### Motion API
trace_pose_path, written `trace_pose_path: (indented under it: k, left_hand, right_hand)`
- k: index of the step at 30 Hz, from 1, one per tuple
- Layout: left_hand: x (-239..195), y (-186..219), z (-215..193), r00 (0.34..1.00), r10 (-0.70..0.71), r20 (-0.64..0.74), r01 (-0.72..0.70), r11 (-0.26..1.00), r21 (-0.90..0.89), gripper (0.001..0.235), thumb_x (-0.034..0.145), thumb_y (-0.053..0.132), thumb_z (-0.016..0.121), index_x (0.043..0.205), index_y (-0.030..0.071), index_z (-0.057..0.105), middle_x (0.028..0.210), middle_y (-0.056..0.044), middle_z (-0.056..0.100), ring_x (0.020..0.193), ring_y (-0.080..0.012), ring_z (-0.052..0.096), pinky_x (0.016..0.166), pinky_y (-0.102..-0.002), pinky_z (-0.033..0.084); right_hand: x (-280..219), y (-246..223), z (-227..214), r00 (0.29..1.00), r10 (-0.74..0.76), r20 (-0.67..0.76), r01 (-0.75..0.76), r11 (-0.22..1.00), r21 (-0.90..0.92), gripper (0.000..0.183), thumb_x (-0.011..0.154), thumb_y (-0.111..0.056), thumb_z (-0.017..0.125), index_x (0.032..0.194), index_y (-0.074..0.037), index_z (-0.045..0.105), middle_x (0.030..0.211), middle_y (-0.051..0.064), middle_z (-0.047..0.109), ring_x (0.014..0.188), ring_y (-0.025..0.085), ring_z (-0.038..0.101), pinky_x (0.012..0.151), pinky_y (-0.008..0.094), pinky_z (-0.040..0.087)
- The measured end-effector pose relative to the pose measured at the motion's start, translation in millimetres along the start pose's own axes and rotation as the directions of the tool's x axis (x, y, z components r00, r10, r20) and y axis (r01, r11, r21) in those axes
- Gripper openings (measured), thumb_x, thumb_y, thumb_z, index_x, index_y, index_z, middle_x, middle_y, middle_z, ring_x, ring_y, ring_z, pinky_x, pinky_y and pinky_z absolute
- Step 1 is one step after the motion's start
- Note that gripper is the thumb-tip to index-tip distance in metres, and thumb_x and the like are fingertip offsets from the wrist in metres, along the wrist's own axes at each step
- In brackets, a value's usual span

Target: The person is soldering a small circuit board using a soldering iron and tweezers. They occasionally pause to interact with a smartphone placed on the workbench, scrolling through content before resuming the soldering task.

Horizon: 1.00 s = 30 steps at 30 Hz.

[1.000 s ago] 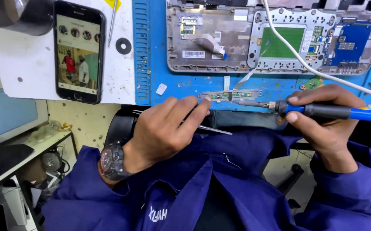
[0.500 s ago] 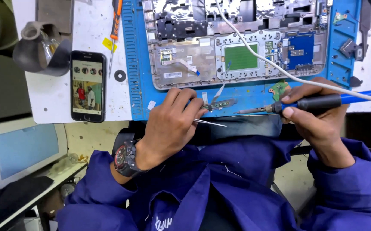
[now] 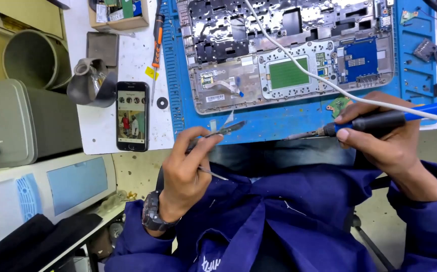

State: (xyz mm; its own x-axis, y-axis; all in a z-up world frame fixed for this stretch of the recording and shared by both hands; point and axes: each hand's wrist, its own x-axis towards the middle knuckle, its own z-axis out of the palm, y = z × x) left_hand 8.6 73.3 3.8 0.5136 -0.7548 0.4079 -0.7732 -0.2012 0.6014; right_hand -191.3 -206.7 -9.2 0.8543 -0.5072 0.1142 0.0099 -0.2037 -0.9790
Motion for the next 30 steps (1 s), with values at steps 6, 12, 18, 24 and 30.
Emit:
trace_pose_path:
  k: [6,12,18,24,30]
  left_hand:
    - [-19,7,-5,0.983,-0.092,0.16,0.084,0.995,0.054,0.031,0.102,0.004,0.057,0.132,0.0,0.064,0.124,-0.015,0.058,0.089,-0.0269,0.07,0.075,-0.038,0.059]
    - [-22,-2,-6,0.923,0.296,0.247,-0.365,0.877,0.313,0.021,0.099,-0.008,0.07,0.12,-0.003,0.069,0.103,-0.013,0.063,0.086,-0.0236,0.068,0.058,-0.027,0.057]
    - [-1,4,-9,0.792,0.582,0.184,-0.582,0.628,0.517,0.01,0.098,0.006,0.074,0.104,0.012,0.079,0.092,0.0,0.055,0.08,-0.0144,0.06,0.06,-0.022,0.054]
    - [28,31,-25,0.733,0.634,0.249,-0.652,0.549,0.523,0.005,0.099,0.003,0.072,0.103,0.006,0.071,0.095,-0.007,0.069,0.088,-0.0225,0.075,0.066,-0.022,0.059]
    - [27,34,5,0.842,0.444,0.308,-0.524,0.53,0.667,0.013,0.1,0.001,0.069,0.111,0.002,0.075,0.088,-0.004,0.063,0.073,-0.015,0.058,0.062,-0.022,0.048]
  right_hand:
    - [-4,3,-4,0.997,0.063,0.041,-0.062,0.998,-0.02,0.016,0.091,-0.004,0.074,0.103,0.0,0.064,0.095,0.018,0.068,0.069,0.023,0.072,0.068,0.033,0.064]
    - [-4,2,2,0.992,0.128,0.003,-0.128,0.991,-0.034,0.015,0.088,-0.002,0.076,0.097,0.004,0.066,0.095,0.02,0.07,0.061,0.023,0.07,0.066,0.031,0.061]
    - [-5,4,4,0.996,0.084,0.013,-0.084,0.996,0.008,0.015,0.089,-0.002,0.075,0.099,0.003,0.066,0.094,0.018,0.07,0.06,0.021,0.07,0.062,0.03,0.06]
    - [-5,0,4,0.994,0.108,0.022,-0.109,0.994,0.027,0.015,0.089,-0.005,0.076,0.099,0.0,0.067,0.094,0.017,0.07,0.062,0.021,0.071,0.062,0.028,0.062]
    - [-5,1,4,0.996,0.08,0.042,-0.081,0.997,0.013,0.015,0.089,-0.007,0.076,0.099,0.0,0.067,0.094,0.016,0.07,0.062,0.02,0.071,0.062,0.028,0.061]
